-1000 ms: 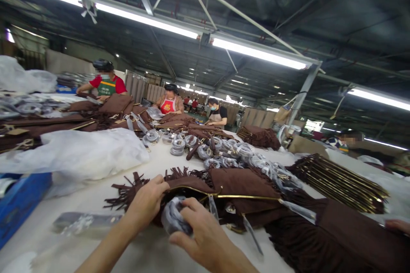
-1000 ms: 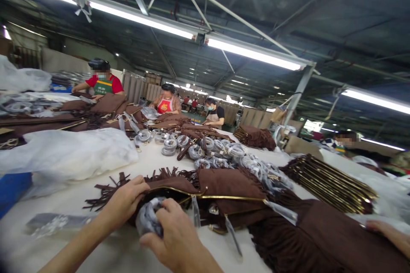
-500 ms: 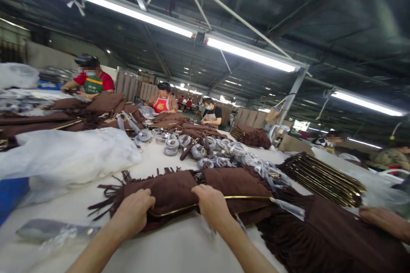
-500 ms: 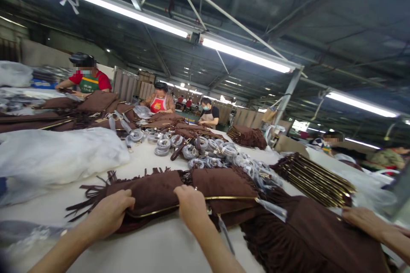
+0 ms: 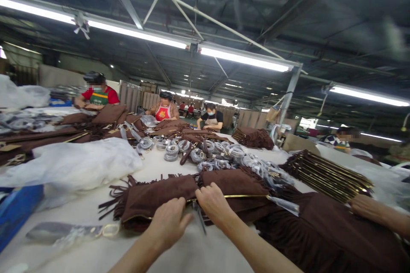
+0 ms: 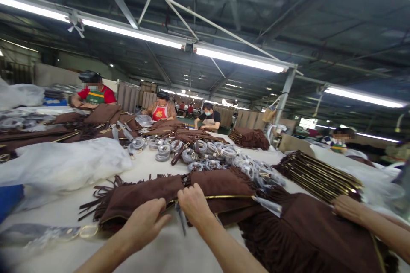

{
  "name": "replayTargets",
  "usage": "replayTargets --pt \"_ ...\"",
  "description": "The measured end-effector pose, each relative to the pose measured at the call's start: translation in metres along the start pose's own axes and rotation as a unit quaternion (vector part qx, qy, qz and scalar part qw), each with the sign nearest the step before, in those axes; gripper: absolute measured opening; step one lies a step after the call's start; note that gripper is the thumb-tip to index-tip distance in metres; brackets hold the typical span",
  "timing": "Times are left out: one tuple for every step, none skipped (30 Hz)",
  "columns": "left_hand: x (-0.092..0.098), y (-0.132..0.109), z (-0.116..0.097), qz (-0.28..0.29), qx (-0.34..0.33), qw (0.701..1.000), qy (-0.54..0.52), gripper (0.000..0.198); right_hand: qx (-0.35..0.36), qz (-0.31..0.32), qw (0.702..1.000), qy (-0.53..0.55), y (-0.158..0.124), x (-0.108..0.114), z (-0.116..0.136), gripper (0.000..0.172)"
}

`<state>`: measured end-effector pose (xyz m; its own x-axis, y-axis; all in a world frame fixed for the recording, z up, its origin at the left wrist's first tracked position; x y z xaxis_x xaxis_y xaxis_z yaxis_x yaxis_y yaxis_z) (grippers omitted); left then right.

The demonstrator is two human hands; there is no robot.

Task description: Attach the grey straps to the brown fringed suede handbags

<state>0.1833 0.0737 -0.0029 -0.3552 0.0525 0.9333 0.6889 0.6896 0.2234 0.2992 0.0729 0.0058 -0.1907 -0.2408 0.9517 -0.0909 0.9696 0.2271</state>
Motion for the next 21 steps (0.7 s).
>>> replayTargets --pt "-0.002 0.004 -0.009 -0.004 0.005 1.0 0.0 0.027 -0.008 -0.001 1.0 0.01 -0.003 0.003 0.002 0.018" --pt "-0.004 0.007 -0.017 -0.008 0.014 1.0 0.008 0.031 -0.018 -0.001 1.0 0.022 -0.007 0.006 0.004 0.015" --pt "-0.005 0.009 -0.023 -0.009 0.025 0.999 0.021 0.033 -0.029 -0.001 0.999 0.034 -0.011 0.009 0.005 0.014" --pt "-0.006 0.011 -0.028 -0.008 0.035 0.999 0.036 0.033 -0.041 -0.002 0.998 0.046 -0.015 0.011 0.005 0.013" --pt "-0.007 0.011 -0.032 -0.008 0.044 0.998 0.051 0.033 -0.052 -0.004 0.997 0.056 -0.02 0.014 0.005 0.013" --pt "-0.007 0.011 -0.035 -0.007 0.049 0.997 0.066 0.035 -0.061 -0.006 0.996 0.065 -0.024 0.016 0.004 0.012" --pt "-0.008 0.01 -0.037 -0.006 0.049 0.996 0.08 0.038 -0.067 -0.008 0.995 0.073 -0.028 0.018 0.003 0.011" --pt "-0.008 0.009 -0.039 -0.006 0.045 0.995 0.091 0.04 -0.071 -0.007 0.994 0.079 -0.032 0.02 0.003 0.01" --pt "-0.008 0.007 -0.041 -0.005 0.038 0.994 0.101 0.041 -0.072 -0.005 0.994 0.084 -0.036 0.021 0.003 0.01" --pt "-0.007 0.005 -0.043 -0.003 0.031 0.994 0.109 0.04 -0.073 -0.002 0.993 0.088 -0.038 0.021 0.003 0.01" --pt "-0.007 0.003 -0.044 -0.001 0.025 0.993 0.117 0.039 -0.072 0.002 0.993 0.094 -0.041 0.022 0.004 0.01" --pt "-0.005 0.0 -0.044 0.001 0.019 0.992 0.125 0.038 -0.073 0.005 0.992 0.099 -0.043 0.022 0.005 0.01" --pt "-0.004 -0.002 -0.043 0.005 0.016 0.991 0.133 0.038 -0.074 0.007 0.992 0.106 -0.046 0.022 0.005 0.01" --pt "-0.001 -0.005 -0.039 0.009 0.019 0.989 0.143 0.039 -0.076 0.009 0.991 0.112 -0.048 0.021 0.004 0.011" --pt "0.003 -0.009 -0.032 0.012 0.025 0.988 0.154 0.039 -0.08 0.011 0.99 0.118 -0.05 0.02 0.001 0.012" --pt "0.008 -0.014 -0.022 0.012 0.038 0.985 0.166 0.039 -0.084 0.013 0.989 0.123 -0.052 0.019 -0.003 0.013" --pt "0.015 -0.02 -0.008 0.007 0.058 0.982 0.181 0.04 -0.09 0.015 0.988 0.126 -0.054 0.018 -0.008 0.014" --pt "0.022 -0.027 0.009 -0.001 0.083 0.977 0.194 0.04 -0.095 0.018 0.987 0.128 -0.056 0.016 -0.014 0.015" --pt "0.029 -0.036 0.028 -0.011 0.108 0.973 0.205 0.04 -0.098 0.022 0.987 0.128 -0.058 0.014 -0.02 0.016" --pt "0.036 -0.046 0.046 -0.022 0.129 0.969 0.211 0.04 -0.1 0.027 0.986 0.127 -0.06 0.012 -0.024 0.016" --pt "0.039 -0.055 0.063 -0.027 0.14 0.967 0.209 0.04 -0.102 0.033 0.987 0.123 -0.062 0.01 -0.027 0.016"
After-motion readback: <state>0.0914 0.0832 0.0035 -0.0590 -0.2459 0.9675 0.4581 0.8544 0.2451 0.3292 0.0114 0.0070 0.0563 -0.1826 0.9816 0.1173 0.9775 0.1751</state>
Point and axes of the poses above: each hand's wrist, its own y-axis towards the middle knuckle, its own x-axis out of the back of the hand, z = x × y, the point moved 7 cm from there along y, towards the middle knuckle, and after that the axes turned 7 degrees about -x, right-handed, at the moved point
